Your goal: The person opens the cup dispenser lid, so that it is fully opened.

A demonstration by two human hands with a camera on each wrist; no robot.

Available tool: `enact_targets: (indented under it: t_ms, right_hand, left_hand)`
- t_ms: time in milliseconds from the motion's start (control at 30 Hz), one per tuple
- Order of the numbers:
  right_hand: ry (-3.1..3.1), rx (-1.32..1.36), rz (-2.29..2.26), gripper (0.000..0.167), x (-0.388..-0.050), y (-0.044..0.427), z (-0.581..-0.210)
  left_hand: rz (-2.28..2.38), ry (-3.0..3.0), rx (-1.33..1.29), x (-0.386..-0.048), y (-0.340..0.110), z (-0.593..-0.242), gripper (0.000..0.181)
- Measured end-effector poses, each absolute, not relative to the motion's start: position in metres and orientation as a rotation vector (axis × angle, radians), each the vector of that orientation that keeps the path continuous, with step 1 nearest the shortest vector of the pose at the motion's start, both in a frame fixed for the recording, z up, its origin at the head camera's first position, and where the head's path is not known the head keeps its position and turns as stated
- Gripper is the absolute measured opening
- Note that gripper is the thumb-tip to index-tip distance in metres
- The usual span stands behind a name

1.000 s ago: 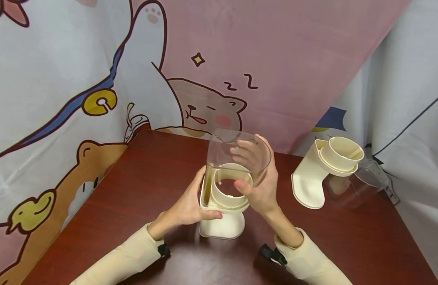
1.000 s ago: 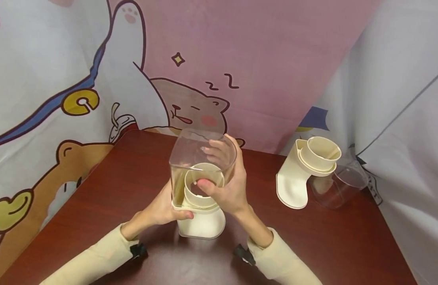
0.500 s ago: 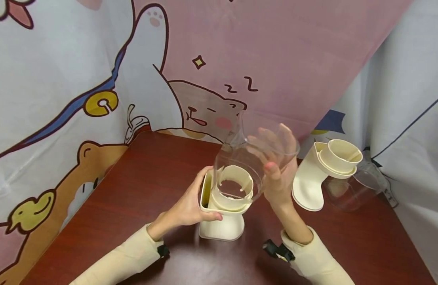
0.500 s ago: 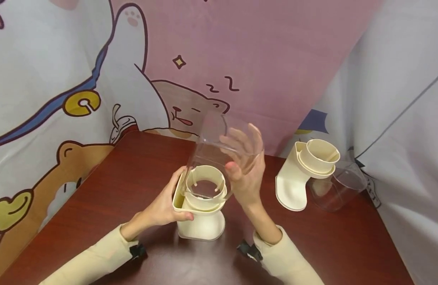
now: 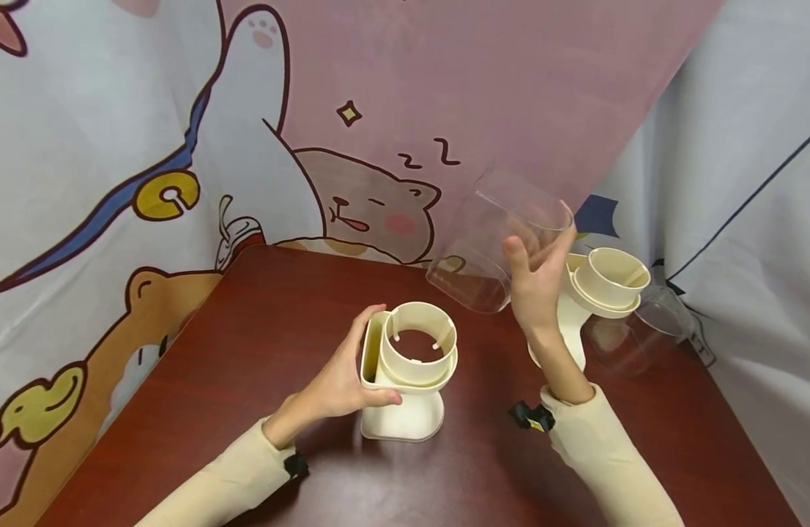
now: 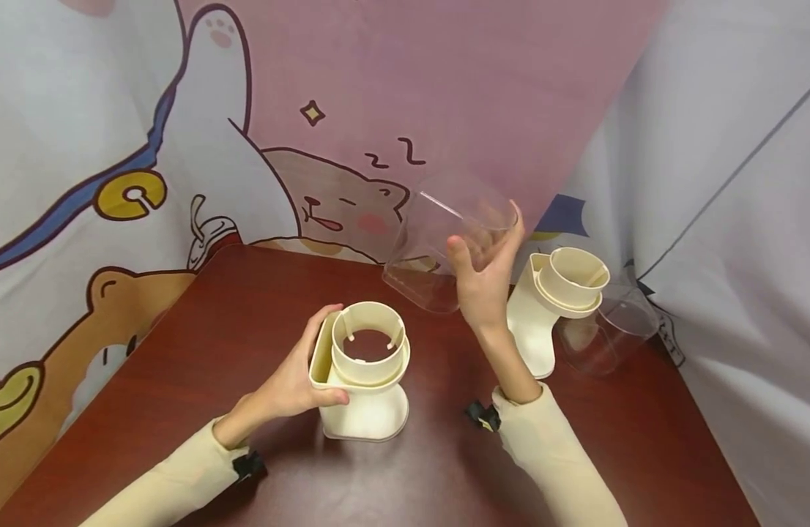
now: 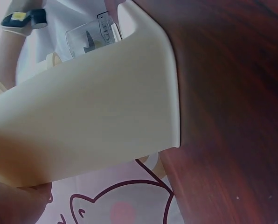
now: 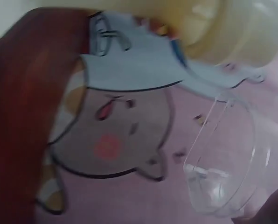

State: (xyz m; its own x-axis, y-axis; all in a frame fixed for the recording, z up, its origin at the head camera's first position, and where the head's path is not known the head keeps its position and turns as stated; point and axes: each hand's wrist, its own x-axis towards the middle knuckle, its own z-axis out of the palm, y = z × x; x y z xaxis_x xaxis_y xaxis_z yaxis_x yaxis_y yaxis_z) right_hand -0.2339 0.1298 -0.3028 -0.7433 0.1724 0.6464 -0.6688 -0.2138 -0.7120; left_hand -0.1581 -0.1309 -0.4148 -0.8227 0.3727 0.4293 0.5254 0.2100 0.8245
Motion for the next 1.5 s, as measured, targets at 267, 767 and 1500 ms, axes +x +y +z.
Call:
enact_targets:
  t_ms: [267, 767, 1500]
  right_hand:
    - [-2.038, 0.188, 1.489, 0.101, -0.260, 0.140, -0.360]
    - [-2.180, -0.117, 1.405, 0.112, -0.265, 0.132, -0.426]
    - [-2.207, -0.333, 1.186, 0.130, -0.271, 0.106, -0.457]
  left_hand:
    - [-1.700, -2.329, -0.871, -0.158, -0.132, -0.416, 0.123]
    - [-1.719, -2.322, -0.869, -0.156, -0.132, -0.416, 0.124]
    - [-1.744, -2.312, -0.871, -0.155, -0.132, -0.417, 0.124]
